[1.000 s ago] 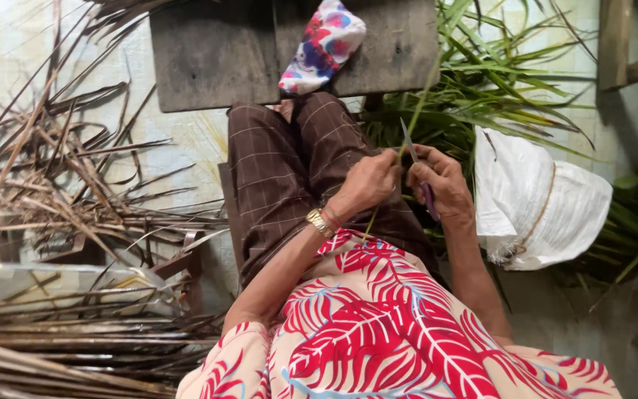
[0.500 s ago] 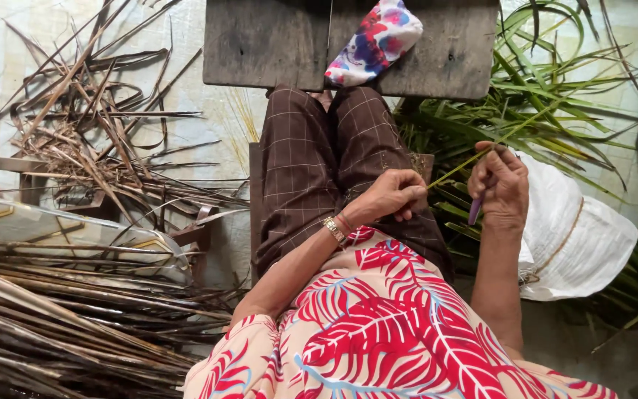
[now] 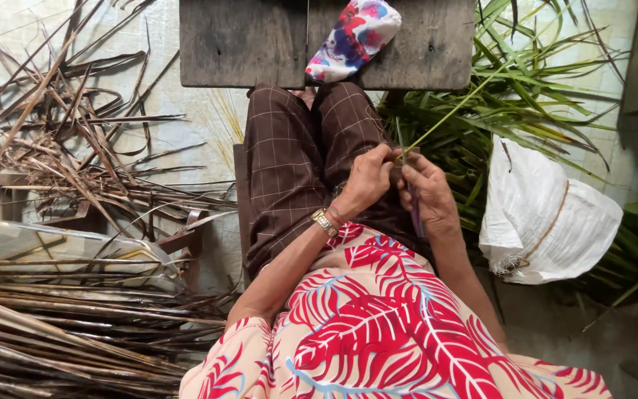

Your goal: Strip leaves from palm fronds using a knife to collect the midribs

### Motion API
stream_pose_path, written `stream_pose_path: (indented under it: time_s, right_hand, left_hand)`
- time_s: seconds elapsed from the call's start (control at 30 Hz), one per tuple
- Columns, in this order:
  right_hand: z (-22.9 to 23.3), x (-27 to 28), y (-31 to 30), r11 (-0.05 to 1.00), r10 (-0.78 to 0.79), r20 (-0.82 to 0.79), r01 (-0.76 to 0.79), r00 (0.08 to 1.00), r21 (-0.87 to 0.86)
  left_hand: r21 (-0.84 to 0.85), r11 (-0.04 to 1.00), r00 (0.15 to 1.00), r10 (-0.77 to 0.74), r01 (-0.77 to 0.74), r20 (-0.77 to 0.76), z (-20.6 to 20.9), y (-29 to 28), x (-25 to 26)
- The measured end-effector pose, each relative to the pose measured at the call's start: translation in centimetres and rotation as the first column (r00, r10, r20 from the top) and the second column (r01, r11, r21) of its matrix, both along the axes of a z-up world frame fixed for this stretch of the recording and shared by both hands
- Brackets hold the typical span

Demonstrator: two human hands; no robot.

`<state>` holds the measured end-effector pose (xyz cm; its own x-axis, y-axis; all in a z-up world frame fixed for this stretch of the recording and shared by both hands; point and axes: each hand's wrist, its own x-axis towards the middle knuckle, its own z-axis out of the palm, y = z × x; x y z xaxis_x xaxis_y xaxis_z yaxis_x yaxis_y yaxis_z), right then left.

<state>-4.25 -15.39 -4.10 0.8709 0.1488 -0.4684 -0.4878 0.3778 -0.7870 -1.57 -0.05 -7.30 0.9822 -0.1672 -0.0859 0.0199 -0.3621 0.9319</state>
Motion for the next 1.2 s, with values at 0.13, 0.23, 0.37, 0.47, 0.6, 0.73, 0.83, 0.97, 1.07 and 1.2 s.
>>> stream_pose_path:
  time_s: [0.13, 0.23, 0.37, 0.47, 0.6, 0.73, 0.83, 0.97, 1.07, 1.2]
  right_hand:
    - [-2.1, 0.1, 0.4, 0.999, -0.041, -0.084, 0.042, 0.996, 0.008]
    - [-3.5, 0.1, 0.7, 0.997, -0.077, -0.105, 0.079, 0.992, 0.018]
    - [-4.4, 0.0, 1.2, 0.996, -0.087, -0.105, 0.089, 0.991, 0.010]
    - [-4.2, 0.2, 1.4, 0.997, -0.077, -0.128, 0.079, 0.989, 0.010]
    - [-5.8, 0.6, 1.1, 0.996, -0.066, -0.182, 0.075, 0.981, 0.042]
    - [-4.8, 0.8, 1.8, 0.995, -0.073, -0.193, 0.084, 0.978, 0.051]
    - [-4.6, 1.0, 1.7, 0.996, -0.060, -0.211, 0.072, 0.976, 0.051]
    - [-3.9, 0.9, 1.7, 0.998, -0.036, -0.202, 0.045, 0.979, 0.042]
    - [-4.8, 0.7, 1.5, 0.998, -0.019, -0.177, 0.029, 0.984, 0.055]
    - [-2.8, 0.1, 2.0, 0.998, 0.003, -0.137, 0.005, 0.991, 0.058]
  left_hand:
    - [0.146, 0.988, 0.999, -0.044, 0.043, 0.005, 1.4, 0.2, -1.0]
    - [0.208, 0.977, 0.999, -0.035, 0.040, -0.029, 4.1, 0.3, -1.3]
    - [0.329, 0.942, 0.996, -0.037, 0.062, -0.082, 3.6, 0.1, -0.7]
    - [0.391, 0.919, 0.998, -0.023, 0.045, -0.060, 1.9, -0.3, -0.4]
    - [0.397, 0.918, 1.000, -0.014, 0.011, 0.004, 1.7, -0.3, -0.6]
    - [0.390, 0.921, 1.000, -0.020, 0.012, 0.016, 1.6, 0.2, -0.4]
    - [0.383, 0.924, 1.000, -0.022, 0.016, 0.011, 1.5, 0.5, -0.3]
    - [0.348, 0.937, 1.000, -0.020, 0.016, 0.007, 0.8, 0.8, -0.1]
    - [0.319, 0.948, 1.000, -0.006, 0.007, -0.007, 1.0, 1.0, -0.2]
    - [0.204, 0.979, 0.998, 0.039, -0.028, -0.052, 0.1, 1.0, -0.4]
